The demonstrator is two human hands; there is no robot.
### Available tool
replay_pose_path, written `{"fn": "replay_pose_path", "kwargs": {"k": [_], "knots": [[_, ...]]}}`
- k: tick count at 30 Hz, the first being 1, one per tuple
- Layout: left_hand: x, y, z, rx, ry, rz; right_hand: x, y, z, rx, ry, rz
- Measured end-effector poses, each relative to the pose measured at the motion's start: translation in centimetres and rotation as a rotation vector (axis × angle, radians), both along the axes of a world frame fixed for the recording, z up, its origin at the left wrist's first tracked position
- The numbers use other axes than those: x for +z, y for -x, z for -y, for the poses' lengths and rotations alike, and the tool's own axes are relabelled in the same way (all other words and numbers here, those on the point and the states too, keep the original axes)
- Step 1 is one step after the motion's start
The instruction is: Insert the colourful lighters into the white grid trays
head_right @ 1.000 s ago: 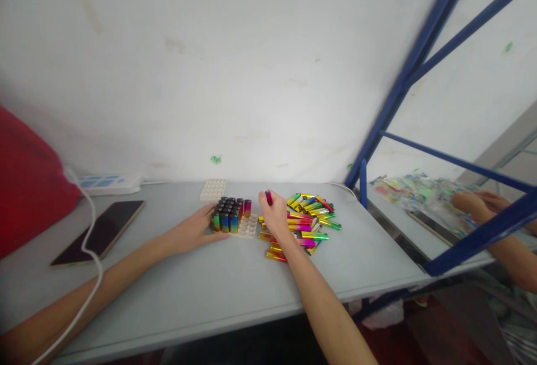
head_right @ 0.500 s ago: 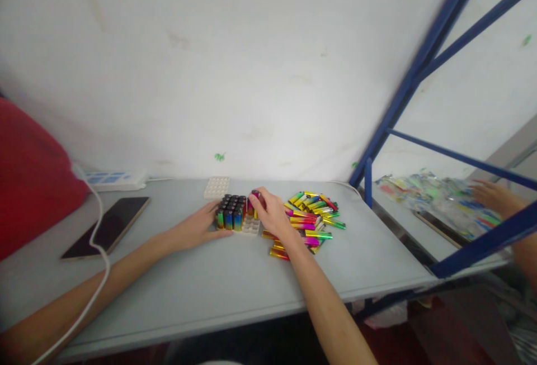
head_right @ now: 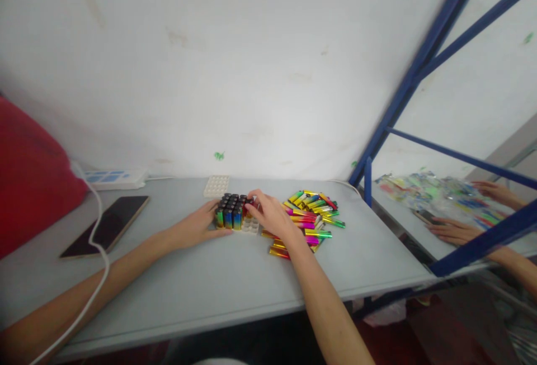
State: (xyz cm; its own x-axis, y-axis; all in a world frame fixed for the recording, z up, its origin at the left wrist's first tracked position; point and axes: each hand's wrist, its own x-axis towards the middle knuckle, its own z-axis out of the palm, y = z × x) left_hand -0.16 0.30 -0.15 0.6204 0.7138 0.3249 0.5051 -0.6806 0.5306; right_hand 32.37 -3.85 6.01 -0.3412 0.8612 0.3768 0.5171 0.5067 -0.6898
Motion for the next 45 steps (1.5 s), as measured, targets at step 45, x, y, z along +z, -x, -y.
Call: {"fn": "replay_pose_path", "kwargs": {"k": [45], "knots": [[-0.6, 0.1, -0.6, 0.015, -0.003, -0.002, -1.0, -1.1, -2.7, -0.210, 0.241, -1.176]]}}
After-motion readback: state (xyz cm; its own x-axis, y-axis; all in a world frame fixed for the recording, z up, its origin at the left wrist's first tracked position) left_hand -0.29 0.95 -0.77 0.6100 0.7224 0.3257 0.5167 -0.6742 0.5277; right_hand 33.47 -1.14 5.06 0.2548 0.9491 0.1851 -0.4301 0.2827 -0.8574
